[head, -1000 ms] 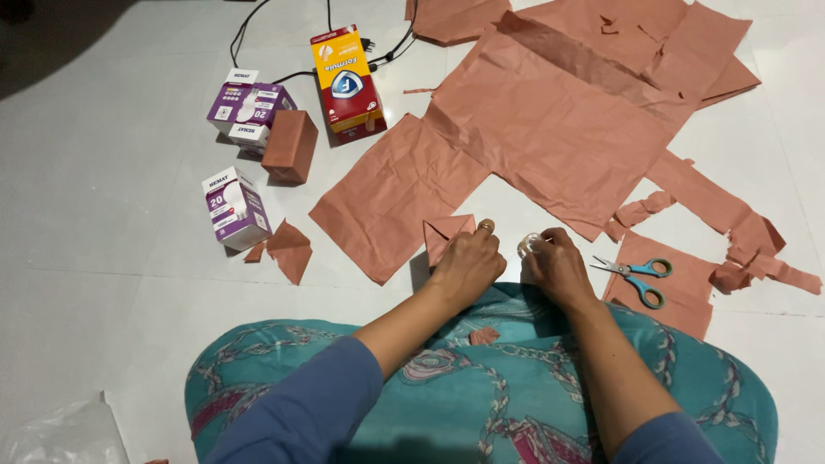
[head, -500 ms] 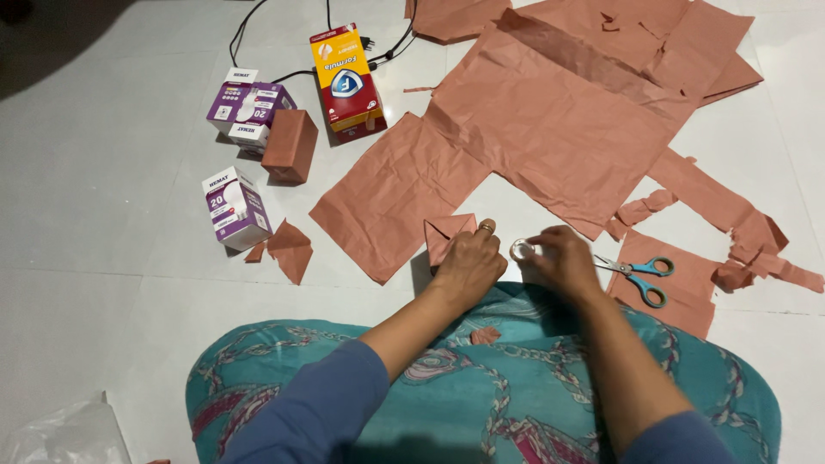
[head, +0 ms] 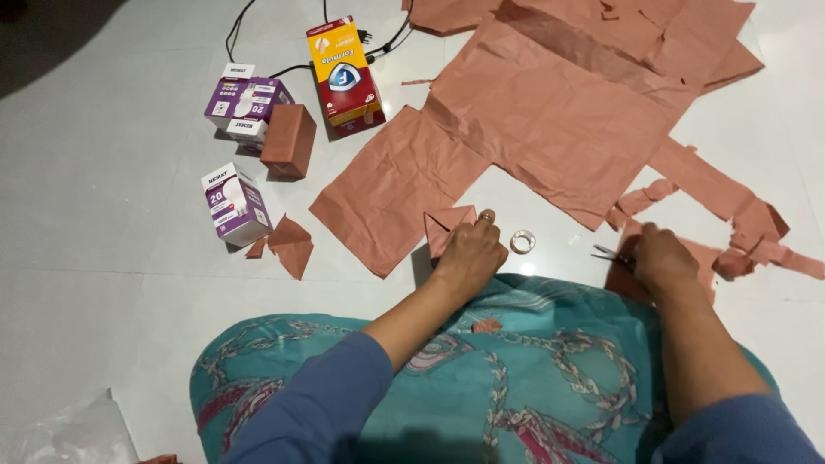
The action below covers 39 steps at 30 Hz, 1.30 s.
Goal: The person wraps a small rectangular box with brown paper. They fold the paper around the box, use scissors to trim excess, and secure the folds with clear tape. The wrapped box is held up at the end.
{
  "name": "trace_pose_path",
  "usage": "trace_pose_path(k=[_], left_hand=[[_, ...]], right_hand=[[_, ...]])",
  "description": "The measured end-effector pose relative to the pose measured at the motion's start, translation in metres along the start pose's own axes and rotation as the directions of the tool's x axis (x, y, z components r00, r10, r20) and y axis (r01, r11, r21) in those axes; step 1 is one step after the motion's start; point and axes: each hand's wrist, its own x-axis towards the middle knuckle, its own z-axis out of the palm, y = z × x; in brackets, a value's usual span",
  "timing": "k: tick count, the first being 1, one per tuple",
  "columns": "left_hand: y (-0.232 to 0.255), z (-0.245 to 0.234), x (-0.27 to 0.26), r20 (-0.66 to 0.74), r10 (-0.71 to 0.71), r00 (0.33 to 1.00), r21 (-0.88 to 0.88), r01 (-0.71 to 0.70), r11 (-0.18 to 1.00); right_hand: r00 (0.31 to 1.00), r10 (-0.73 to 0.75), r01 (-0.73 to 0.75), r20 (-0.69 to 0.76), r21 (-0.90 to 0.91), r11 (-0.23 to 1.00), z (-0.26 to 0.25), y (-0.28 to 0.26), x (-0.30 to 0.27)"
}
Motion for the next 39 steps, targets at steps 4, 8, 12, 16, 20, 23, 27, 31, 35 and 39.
trace_pose_path(k=[4,8,12,16,20,23,27,31,35,39], left_hand=[[-0.003,-0.002,0.002,-0.014,0.019,1.0,-0.042,-0.02,0.999],[-0.007,-0.005,-0.001,0.048,0.014,0.999,-0.07,-0.011,0.997],[-0.01,-0.006,0.001,0.11,0.035,0.993,-0.1,-0.024,0.995],[-0.008,-0.008,0.003,0.09,0.015,0.996,-0.087,-0.007,0.996],[-0.009,-0.015,0.001,0.107,0.019,0.994,-0.093,-0.009,0.996],[-0.009,-0.022,0.003,0.115,0.009,0.993,-0.132,0.007,0.991],[-0.007,-0.029,0.002,0.128,0.005,0.992,-0.115,0.009,0.993],[-0.009,-0.033,0.002,0.133,0.009,0.991,-0.134,0.009,0.991],[-0.009,-0.032,0.001,0.117,0.011,0.993,-0.155,0.007,0.988],[-0.01,-0.025,0.003,0.082,0.019,0.996,-0.146,-0.006,0.989]], right_hand=[[0.995,-0.023,0.021,0.1,0.017,1.0,0.004,-0.011,0.002],[0.988,-0.116,0.118,-0.098,0.007,0.993,0.015,-0.018,-0.003],[0.998,-0.056,0.053,-0.033,-0.077,0.996,0.019,-0.018,-0.004],[0.995,-0.086,0.08,-0.055,-0.094,0.992,0.019,-0.021,-0.006],[0.999,-0.03,0.027,-0.045,-0.072,0.997,0.005,-0.024,-0.014],[0.993,-0.023,0.023,-0.12,0.002,1.0,-0.019,-0.028,-0.027],[0.929,-0.14,0.21,-0.342,0.176,0.962,-0.061,-0.045,-0.057],[0.838,-0.42,0.501,-0.349,0.186,0.845,-0.099,-0.071,-0.086],[0.652,-0.635,0.682,-0.414,-0.047,0.73,-0.108,-0.111,-0.097],[0.546,-0.752,0.718,-0.37,-0.257,0.647,-0.103,-0.141,-0.089]])
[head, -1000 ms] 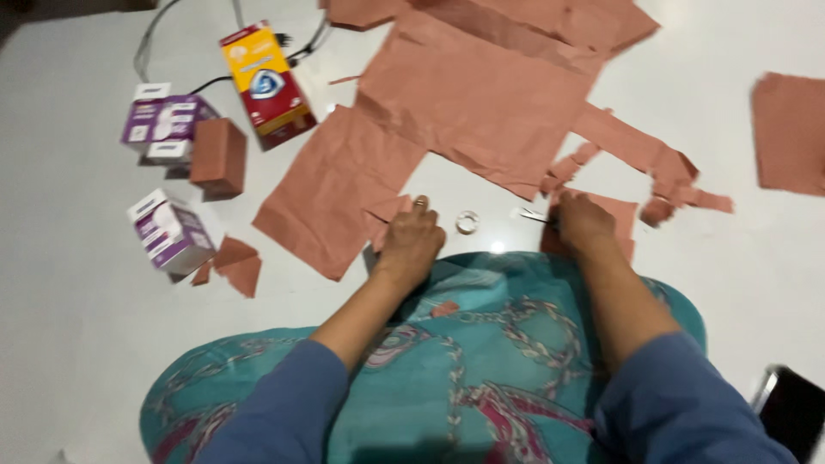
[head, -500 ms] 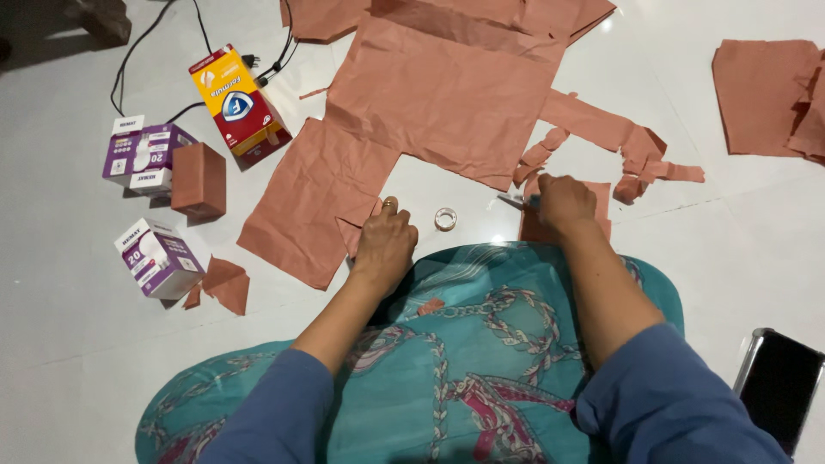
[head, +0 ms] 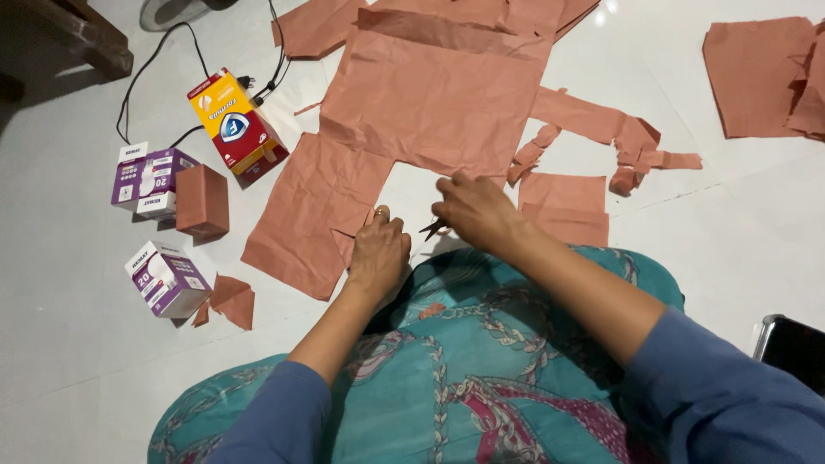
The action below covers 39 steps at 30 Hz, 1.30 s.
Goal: The person wraps a small rectangular box with brown paper. They fold the paper around the box, use scissors to trim excess, and secure the folds with clear tape. The wrapped box is held up at the end.
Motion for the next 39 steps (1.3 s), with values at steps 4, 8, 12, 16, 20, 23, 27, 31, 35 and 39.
trace_pose_path(k=[4,8,12,16,20,23,27,31,35,39], left_hand=[[-0.002,0.009,-0.001,-0.02,0.007,1.0,0.023,-0.006,1.0],[-0.003,0.015,-0.002,-0.024,0.01,1.0,0.035,-0.009,0.999],[-0.005,0.016,-0.003,-0.044,0.012,0.999,0.022,-0.011,1.0],[-0.004,0.016,-0.002,-0.032,0.009,0.999,0.027,-0.008,1.0],[-0.003,0.014,-0.001,-0.013,0.007,1.0,0.039,-0.007,0.999],[-0.003,0.013,-0.001,-0.004,0.008,1.0,0.027,-0.008,1.0],[-0.003,0.013,-0.002,-0.004,0.008,1.0,0.017,-0.008,1.0],[-0.003,0.014,-0.001,-0.03,0.015,0.999,0.032,-0.014,0.999],[-0.002,0.013,-0.002,0.005,0.016,1.0,0.04,-0.016,0.999],[-0.002,0.011,-0.002,0.007,0.008,1.0,0.01,-0.008,1.0]], right_hand=[[0.994,-0.021,0.03,0.105,-0.086,0.996,0.017,-0.009,0.017],[0.994,-0.043,0.052,0.103,-0.085,0.995,0.029,-0.016,0.027],[0.992,-0.043,0.056,0.115,-0.105,0.993,0.033,-0.023,0.03],[0.991,-0.035,0.052,0.126,-0.13,0.99,0.034,-0.024,0.031],[0.993,-0.034,0.052,0.116,-0.159,0.986,0.034,-0.026,0.03],[0.993,-0.026,0.045,0.112,-0.171,0.984,0.035,-0.026,0.03],[0.995,-0.021,0.036,0.094,-0.163,0.986,0.034,-0.026,0.031],[0.996,-0.01,0.023,0.085,-0.164,0.986,0.031,-0.023,0.031],[0.999,-0.013,0.02,0.05,-0.139,0.99,0.024,-0.018,0.026],[1.0,-0.005,0.007,0.019,-0.106,0.994,0.018,-0.014,0.019]])
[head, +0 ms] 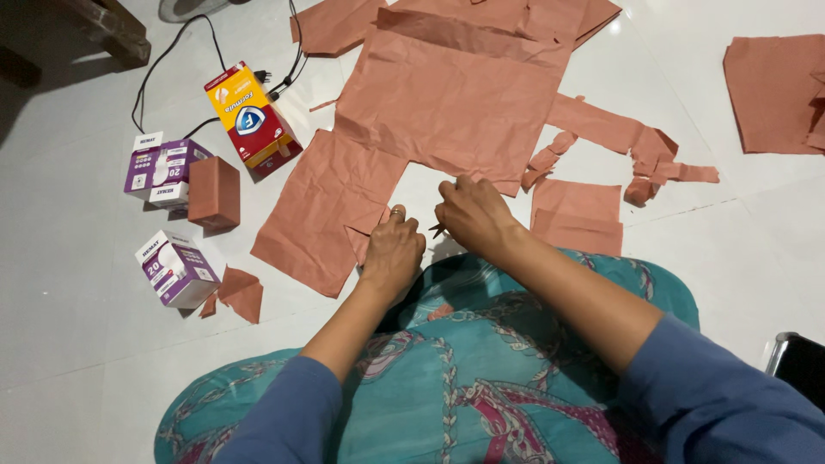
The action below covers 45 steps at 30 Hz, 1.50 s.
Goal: The person wraps a small rectangular box with brown paper. They fold the paper around the box, use scissors to trim excess, and secure the folds with clear tape. The wrapped box is held up at the end.
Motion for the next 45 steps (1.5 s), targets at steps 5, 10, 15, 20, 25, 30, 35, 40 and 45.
trace_pose_path(k=[5,10,15,20,25,30,35,40,45], left_hand=[[0.001,0.0,-0.001,0.006,-0.002,1.0,0.028,0.002,1.0],[0.001,0.001,0.001,-0.005,-0.002,1.0,0.042,0.002,0.999],[0.001,0.0,0.0,-0.018,-0.006,1.0,0.016,0.006,1.0],[0.001,-0.004,0.0,0.008,-0.002,1.0,0.011,0.002,1.0],[0.003,-0.005,0.0,0.017,-0.009,1.0,0.014,0.009,1.0],[0.001,-0.005,0.0,0.029,-0.003,1.0,0.005,0.002,1.0],[0.001,-0.004,-0.001,0.026,-0.01,1.0,0.0,0.01,1.0],[0.001,0.0,0.0,0.061,-0.005,0.998,0.062,0.001,0.998],[0.0,0.007,0.0,0.03,0.005,1.0,0.061,-0.007,0.998]], right_hand=[[1.0,0.001,-0.001,0.003,0.014,1.0,-0.001,-0.004,-0.008],[0.999,0.004,-0.003,0.048,-0.019,1.0,0.002,-0.013,-0.005],[0.998,0.004,-0.004,0.063,-0.014,1.0,0.004,-0.017,-0.001],[0.998,0.063,-0.063,-0.012,0.03,0.998,0.0,-0.006,-0.01],[0.87,0.463,-0.46,0.166,-0.061,0.886,0.014,0.018,-0.024],[0.771,0.617,-0.63,0.157,0.057,0.774,0.061,0.026,-0.018],[0.807,0.534,-0.59,0.252,0.336,0.734,0.096,0.03,0.003],[0.783,0.437,-0.586,0.443,0.291,0.756,0.099,0.027,0.011],[0.941,0.192,-0.334,0.278,0.671,0.662,0.097,0.014,-0.011]])
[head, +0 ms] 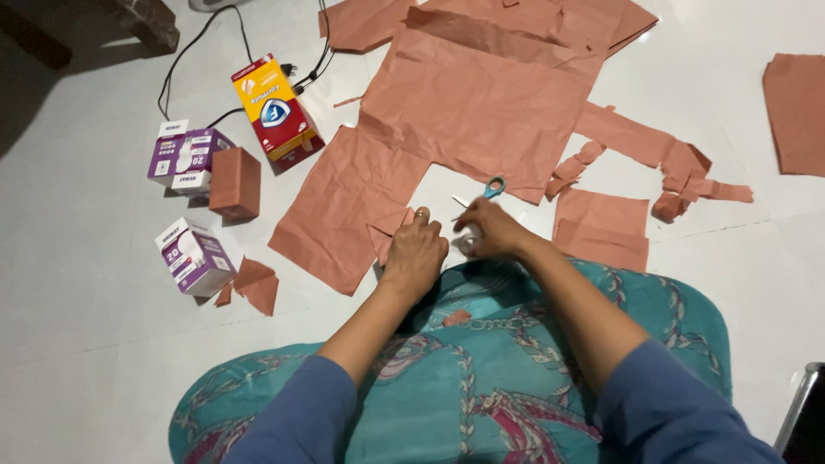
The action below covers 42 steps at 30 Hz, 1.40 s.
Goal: The person wraps a small rectangular box with brown paper. They fold the paper around the box, use scissors to trim excess, and secure the folds with clear tape. The wrapped box is held up at the end.
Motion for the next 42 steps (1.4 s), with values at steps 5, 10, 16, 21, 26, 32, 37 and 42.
trace_pose_path(k=[5,10,16,21,26,32,37,42], left_hand=[[0.0,0.002,-0.001,-0.046,0.005,0.999,-0.01,-0.005,1.0],[-0.001,0.003,-0.001,-0.071,-0.002,0.997,-0.026,0.0,1.0],[0.0,0.003,-0.002,-0.106,-0.022,0.994,-0.064,0.015,0.998],[-0.001,0.0,-0.003,-0.166,-0.013,0.986,-0.06,0.003,0.998],[0.001,-0.002,-0.002,-0.11,-0.029,0.994,-0.05,0.023,0.998],[0.001,-0.005,-0.002,-0.079,-0.04,0.996,-0.021,0.038,0.999],[0.001,-0.002,-0.003,-0.048,-0.036,0.998,0.012,0.037,0.999],[0.002,0.005,-0.001,-0.073,-0.043,0.996,0.011,0.044,0.999]], right_hand=[[0.992,-0.121,0.122,-0.017,0.047,0.991,0.017,-0.002,-0.01],[1.0,-0.016,0.016,0.009,-0.084,0.996,0.012,-0.002,-0.008],[0.977,-0.031,0.014,-0.213,-0.079,0.997,0.0,-0.014,-0.017],[0.97,0.211,-0.194,-0.121,0.134,0.972,-0.005,-0.017,-0.011],[0.982,0.183,-0.167,-0.042,0.242,0.956,-0.001,-0.006,-0.014],[0.99,-0.14,0.14,0.009,0.006,0.99,0.022,-0.008,-0.026],[0.975,-0.168,0.192,0.146,-0.166,0.967,0.038,-0.02,-0.035],[0.924,-0.335,0.382,0.186,-0.37,0.847,0.053,-0.023,-0.041]])
